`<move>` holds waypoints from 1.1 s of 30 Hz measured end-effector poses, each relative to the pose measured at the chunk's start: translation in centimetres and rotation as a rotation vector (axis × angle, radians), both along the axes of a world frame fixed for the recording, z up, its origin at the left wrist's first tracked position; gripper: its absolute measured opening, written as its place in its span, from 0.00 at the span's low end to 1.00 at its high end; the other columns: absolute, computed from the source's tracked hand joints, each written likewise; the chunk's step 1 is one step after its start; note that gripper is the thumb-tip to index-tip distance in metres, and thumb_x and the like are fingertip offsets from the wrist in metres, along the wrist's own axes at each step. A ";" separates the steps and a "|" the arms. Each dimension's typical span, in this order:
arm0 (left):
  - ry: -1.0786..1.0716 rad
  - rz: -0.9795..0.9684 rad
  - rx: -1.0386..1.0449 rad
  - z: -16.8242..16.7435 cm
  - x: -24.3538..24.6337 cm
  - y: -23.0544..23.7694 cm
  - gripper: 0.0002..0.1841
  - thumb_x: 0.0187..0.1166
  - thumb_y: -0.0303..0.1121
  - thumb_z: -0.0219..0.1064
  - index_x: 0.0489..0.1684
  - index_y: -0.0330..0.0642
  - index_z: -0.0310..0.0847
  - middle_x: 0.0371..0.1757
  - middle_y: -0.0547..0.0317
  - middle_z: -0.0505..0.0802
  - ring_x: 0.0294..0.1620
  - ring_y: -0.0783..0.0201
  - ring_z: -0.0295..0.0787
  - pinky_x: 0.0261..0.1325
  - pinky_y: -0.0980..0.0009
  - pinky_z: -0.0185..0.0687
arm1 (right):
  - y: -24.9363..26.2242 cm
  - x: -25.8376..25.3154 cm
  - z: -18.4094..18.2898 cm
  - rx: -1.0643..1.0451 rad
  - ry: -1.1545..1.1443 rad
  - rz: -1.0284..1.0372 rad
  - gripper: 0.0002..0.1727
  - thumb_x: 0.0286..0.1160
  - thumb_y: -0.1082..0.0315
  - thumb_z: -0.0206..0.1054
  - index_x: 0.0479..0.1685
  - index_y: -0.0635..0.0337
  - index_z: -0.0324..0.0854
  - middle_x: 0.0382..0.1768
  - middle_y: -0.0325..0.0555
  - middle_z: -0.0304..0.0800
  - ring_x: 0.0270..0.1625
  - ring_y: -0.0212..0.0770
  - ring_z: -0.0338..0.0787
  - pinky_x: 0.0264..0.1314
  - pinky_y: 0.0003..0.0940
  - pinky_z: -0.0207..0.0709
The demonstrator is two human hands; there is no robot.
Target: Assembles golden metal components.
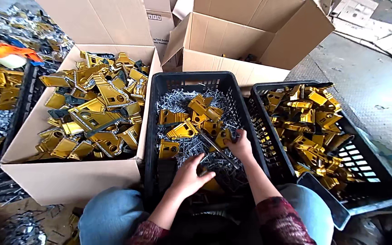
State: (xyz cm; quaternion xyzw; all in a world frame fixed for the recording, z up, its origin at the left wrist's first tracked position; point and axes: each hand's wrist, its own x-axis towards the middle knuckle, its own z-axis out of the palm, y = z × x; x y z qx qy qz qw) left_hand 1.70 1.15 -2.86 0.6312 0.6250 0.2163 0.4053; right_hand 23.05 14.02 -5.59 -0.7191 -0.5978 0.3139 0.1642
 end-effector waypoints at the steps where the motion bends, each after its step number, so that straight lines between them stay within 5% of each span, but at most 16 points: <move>1: 0.012 0.064 0.111 0.5 -0.3 0.1 0.42 0.70 0.54 0.76 0.84 0.43 0.70 0.76 0.46 0.83 0.76 0.52 0.79 0.80 0.52 0.73 | -0.4 -0.9 1.1 0.136 -0.041 0.029 0.44 0.66 0.56 0.81 0.82 0.63 0.65 0.59 0.68 0.87 0.60 0.67 0.88 0.62 0.70 0.78; 4: 0.028 0.182 0.364 0.9 -0.6 0.1 0.51 0.62 0.53 0.82 0.90 0.46 0.60 0.80 0.46 0.79 0.78 0.52 0.78 0.78 0.52 0.75 | -3.0 -4.2 4.6 0.547 -0.129 0.218 0.39 0.55 0.60 0.84 0.73 0.61 0.78 0.58 0.65 0.85 0.55 0.66 0.88 0.52 0.65 0.82; 6: -0.008 0.235 0.477 0.7 -0.3 0.1 0.61 0.56 0.51 0.86 0.94 0.43 0.48 0.84 0.43 0.73 0.82 0.52 0.73 0.81 0.53 0.73 | -4.9 -6.0 6.1 0.732 0.045 0.375 0.38 0.52 0.58 0.84 0.69 0.61 0.81 0.51 0.59 0.86 0.47 0.55 0.90 0.42 0.52 0.87; 8: -0.075 0.310 0.599 0.6 -0.3 0.2 0.62 0.56 0.41 0.85 0.95 0.40 0.43 0.82 0.38 0.75 0.79 0.52 0.77 0.78 0.56 0.76 | -6.0 -6.9 6.5 0.668 0.407 0.533 0.39 0.64 0.49 0.79 0.73 0.63 0.77 0.49 0.49 0.85 0.47 0.40 0.87 0.46 0.38 0.86; 10: -0.067 0.360 0.676 1.0 -1.1 0.3 0.51 0.64 0.34 0.79 0.93 0.41 0.53 0.80 0.40 0.77 0.75 0.52 0.80 0.73 0.56 0.80 | -5.3 -6.7 5.7 0.408 0.714 0.633 0.40 0.72 0.44 0.75 0.76 0.63 0.72 0.49 0.42 0.88 0.46 0.31 0.90 0.47 0.33 0.90; 11: -0.026 0.369 0.669 1.3 -1.7 0.3 0.45 0.68 0.33 0.78 0.91 0.43 0.60 0.81 0.43 0.76 0.75 0.54 0.80 0.72 0.57 0.82 | -4.5 -6.2 4.8 0.309 0.752 0.650 0.32 0.76 0.50 0.71 0.72 0.63 0.75 0.45 0.40 0.90 0.40 0.30 0.91 0.43 0.32 0.90; 13: 0.043 0.382 0.648 1.1 -2.7 0.4 0.36 0.70 0.31 0.72 0.85 0.44 0.70 0.84 0.44 0.75 0.78 0.54 0.80 0.71 0.58 0.83 | -2.8 -5.4 2.5 0.226 0.496 0.712 0.17 0.80 0.63 0.69 0.61 0.62 0.86 0.42 0.44 0.93 0.36 0.34 0.90 0.42 0.35 0.87; 16: -0.099 0.430 0.600 1.1 -2.9 0.4 0.27 0.80 0.29 0.60 0.82 0.40 0.74 0.78 0.47 0.82 0.66 0.64 0.88 0.63 0.66 0.86 | -2.1 -5.9 -0.9 -0.029 -0.045 0.922 0.18 0.85 0.61 0.63 0.69 0.49 0.88 0.65 0.49 0.91 0.66 0.53 0.90 0.72 0.61 0.78; 19: -0.610 0.488 0.445 2.1 -3.0 0.3 0.21 0.89 0.36 0.49 0.72 0.35 0.77 0.52 0.56 0.94 0.39 0.68 0.92 0.39 0.72 0.89 | -3.2 -6.8 -3.3 -0.037 -0.274 1.074 0.16 0.81 0.68 0.62 0.61 0.52 0.90 0.71 0.50 0.87 0.77 0.58 0.81 0.75 0.65 0.73; 21: -0.904 0.489 0.304 3.0 -3.4 0.1 0.25 0.86 0.52 0.53 0.61 0.37 0.75 0.41 0.57 0.95 0.33 0.67 0.91 0.34 0.75 0.87 | -3.1 -7.2 -2.6 -0.082 -0.347 1.107 0.15 0.78 0.66 0.67 0.60 0.52 0.91 0.70 0.51 0.86 0.77 0.59 0.81 0.74 0.66 0.73; 23: -1.011 0.500 0.266 3.5 -3.5 -0.2 0.23 0.83 0.51 0.60 0.59 0.39 0.76 0.41 0.56 0.95 0.36 0.65 0.94 0.36 0.73 0.90 | -2.9 -7.2 -1.5 -0.181 -0.444 1.109 0.16 0.79 0.65 0.66 0.62 0.55 0.90 0.70 0.56 0.85 0.74 0.64 0.82 0.68 0.71 0.74; 26: -1.002 0.528 0.301 3.6 -3.7 -0.2 0.23 0.91 0.47 0.50 0.59 0.37 0.81 0.49 0.53 0.95 0.50 0.58 0.95 0.57 0.60 0.92 | -2.7 -6.4 -0.4 -0.189 -0.383 1.029 0.14 0.80 0.64 0.66 0.57 0.59 0.91 0.66 0.58 0.87 0.70 0.65 0.85 0.67 0.72 0.76; 28: -0.862 0.601 0.358 3.6 -3.9 0.0 0.18 0.91 0.39 0.49 0.57 0.38 0.83 0.46 0.61 0.94 0.49 0.67 0.93 0.57 0.66 0.91 | -3.0 -5.6 1.9 -0.114 -0.217 0.899 0.14 0.80 0.65 0.67 0.54 0.61 0.92 0.61 0.60 0.90 0.68 0.64 0.87 0.70 0.70 0.75; 30: -0.809 0.602 0.360 3.6 -4.4 -0.1 0.17 0.89 0.32 0.55 0.68 0.35 0.79 0.53 0.57 0.92 0.54 0.67 0.91 0.61 0.66 0.88 | -3.4 -4.6 4.6 -0.005 -0.092 0.782 0.13 0.80 0.64 0.69 0.51 0.61 0.93 0.54 0.59 0.94 0.60 0.62 0.91 0.67 0.68 0.78; 33: -0.815 0.590 0.356 3.5 -4.4 0.1 0.18 0.86 0.29 0.58 0.71 0.34 0.74 0.56 0.55 0.91 0.54 0.65 0.91 0.59 0.64 0.88 | -3.7 -2.8 6.9 0.219 0.200 0.631 0.09 0.73 0.65 0.75 0.43 0.61 0.93 0.32 0.45 0.93 0.29 0.38 0.85 0.38 0.41 0.81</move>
